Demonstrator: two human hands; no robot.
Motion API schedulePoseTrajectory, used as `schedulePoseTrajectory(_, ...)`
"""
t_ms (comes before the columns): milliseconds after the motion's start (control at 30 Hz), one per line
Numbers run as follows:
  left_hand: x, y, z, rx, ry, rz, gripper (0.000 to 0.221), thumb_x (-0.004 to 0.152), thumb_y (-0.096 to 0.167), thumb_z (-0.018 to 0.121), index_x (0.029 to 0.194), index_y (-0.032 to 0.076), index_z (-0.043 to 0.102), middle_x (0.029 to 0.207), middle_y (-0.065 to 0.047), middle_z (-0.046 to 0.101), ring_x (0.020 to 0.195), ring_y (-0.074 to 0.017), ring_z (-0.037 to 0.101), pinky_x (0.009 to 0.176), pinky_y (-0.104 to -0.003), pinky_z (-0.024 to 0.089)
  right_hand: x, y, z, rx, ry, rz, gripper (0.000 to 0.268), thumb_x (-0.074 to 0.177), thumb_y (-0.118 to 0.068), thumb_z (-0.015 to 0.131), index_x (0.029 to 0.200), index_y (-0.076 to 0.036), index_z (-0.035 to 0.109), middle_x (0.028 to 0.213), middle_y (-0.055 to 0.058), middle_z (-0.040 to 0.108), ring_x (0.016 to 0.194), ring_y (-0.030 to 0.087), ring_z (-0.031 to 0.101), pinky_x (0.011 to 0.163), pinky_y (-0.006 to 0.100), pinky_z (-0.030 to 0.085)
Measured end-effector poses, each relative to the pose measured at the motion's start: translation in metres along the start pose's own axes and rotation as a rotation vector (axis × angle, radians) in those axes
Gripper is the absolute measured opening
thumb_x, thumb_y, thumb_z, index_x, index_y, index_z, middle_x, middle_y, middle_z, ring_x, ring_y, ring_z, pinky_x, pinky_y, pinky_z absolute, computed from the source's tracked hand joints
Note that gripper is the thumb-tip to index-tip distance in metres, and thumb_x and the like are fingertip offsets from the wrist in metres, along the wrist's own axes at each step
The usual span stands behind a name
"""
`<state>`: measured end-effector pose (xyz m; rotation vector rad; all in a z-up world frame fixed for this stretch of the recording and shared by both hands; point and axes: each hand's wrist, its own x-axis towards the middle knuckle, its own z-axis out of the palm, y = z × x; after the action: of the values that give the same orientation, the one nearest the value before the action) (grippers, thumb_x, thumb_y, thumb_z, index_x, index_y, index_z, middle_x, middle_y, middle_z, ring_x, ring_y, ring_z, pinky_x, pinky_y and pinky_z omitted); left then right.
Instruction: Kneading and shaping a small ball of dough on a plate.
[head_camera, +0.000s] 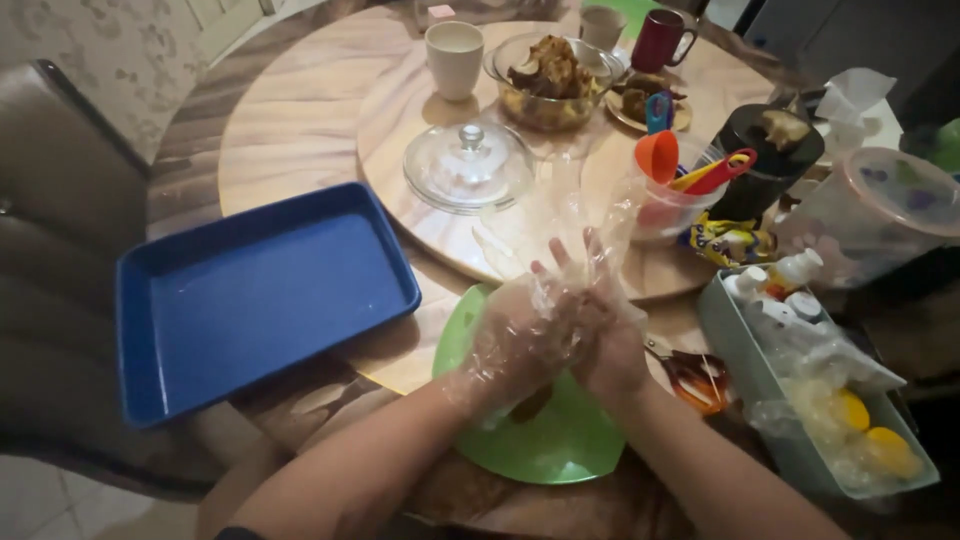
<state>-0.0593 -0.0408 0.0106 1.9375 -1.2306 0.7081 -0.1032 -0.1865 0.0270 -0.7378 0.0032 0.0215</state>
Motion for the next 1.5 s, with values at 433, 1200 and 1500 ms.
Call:
schedulePoseTrajectory(433, 0.004, 0.018, 0.018, -0.09, -0.172, 0.126, 0.017, 0.088, 0.027, 0.071, 0.099, 0.014, 0.07, 0.092, -0.014, 0.069, 0.078, -0.0371, 0.067, 0.063, -0.05, 0.054, 0.031, -0.011, -0.055, 0.307, -0.465, 0.024, 0.062, 0.103, -0.06, 0.043, 0.159, -0.034, 0.035, 0.166, 0.011, 0.029, 0.151, 0.042, 0.023, 0.12, 0.073, 0.008)
schedulePoseTrajectory(1200, -0.056, 0.043, -0.084, 0.019, 0.211, -0.507, 0.018, 0.092, 0.021, 0.072, 0.106, 0.01, 0.074, 0.105, -0.008, 0.074, 0.097, -0.0264, 0.069, 0.093, -0.039, 0.051, 0.022, -0.033, -0.057, 0.199, -0.433, -0.061, 0.077, 0.094, -0.072, 0.044, 0.155, -0.024, 0.05, 0.161, 0.016, 0.045, 0.139, 0.043, 0.048, 0.112, 0.061, 0.039)
schedulePoseTrajectory(1500, -0.036, 0.076, -0.039, 0.1, -0.092, -0.728, 0.016, 0.09, 0.028, 0.071, 0.088, 0.012, 0.07, 0.086, -0.007, 0.07, 0.076, -0.0217, 0.067, 0.068, -0.035, 0.055, 0.004, -0.038, -0.026, -0.019, -0.039, -0.113, 0.076, 0.077, -0.073, 0.052, 0.137, -0.027, 0.065, 0.145, 0.011, 0.063, 0.107, 0.033, 0.067, 0.087, 0.046, 0.053)
